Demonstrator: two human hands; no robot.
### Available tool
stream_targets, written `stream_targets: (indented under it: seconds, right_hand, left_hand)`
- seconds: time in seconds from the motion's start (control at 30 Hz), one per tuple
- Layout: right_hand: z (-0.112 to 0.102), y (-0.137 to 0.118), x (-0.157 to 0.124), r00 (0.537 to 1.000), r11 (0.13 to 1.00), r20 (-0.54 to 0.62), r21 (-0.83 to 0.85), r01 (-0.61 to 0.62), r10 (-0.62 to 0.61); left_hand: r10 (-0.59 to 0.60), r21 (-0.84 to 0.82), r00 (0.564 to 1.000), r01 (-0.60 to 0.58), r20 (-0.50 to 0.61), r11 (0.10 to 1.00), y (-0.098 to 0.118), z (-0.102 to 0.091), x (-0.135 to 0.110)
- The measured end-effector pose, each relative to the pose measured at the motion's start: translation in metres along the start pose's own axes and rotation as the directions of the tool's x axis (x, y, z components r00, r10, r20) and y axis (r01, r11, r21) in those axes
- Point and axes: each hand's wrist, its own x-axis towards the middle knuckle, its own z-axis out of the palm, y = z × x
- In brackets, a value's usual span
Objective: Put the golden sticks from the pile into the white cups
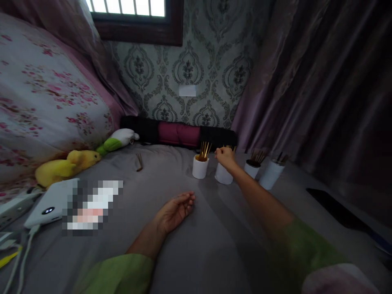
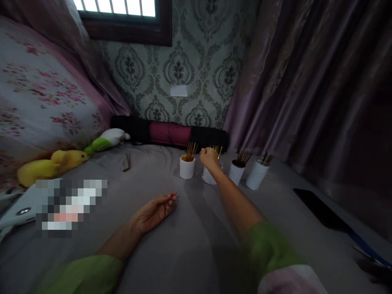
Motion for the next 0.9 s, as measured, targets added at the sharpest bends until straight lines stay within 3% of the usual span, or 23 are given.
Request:
stream_targets:
  seconds: [0.37, 0.67, 0.9]
  right_hand:
    - [0.004, -0.001, -0.041, 0.998, 0.975, 0.069, 0.219, -0.023, 0.008]
    - [0.044, -0.010, -0.091, 0.963, 0.926, 0.255, 0.333, -0.176, 0.091]
    - [0.070, -0.018, -0.114, 0.968, 0.921, 0.224, 0.341, -0.188, 0.115]
  left_hand:
    - [-0.007, -0.006, 1.000, 0.007, 0.026, 1.000, 0.000, -0.003, 0.001]
    - [0.000, -0.002, 1.000, 0.000, 0.019, 1.000, 0.000, 0.000, -0.002]
    - [0.010, -0.001, 1.000, -0.010, -0.017, 1.000, 0.000, 0.000, -0.001]
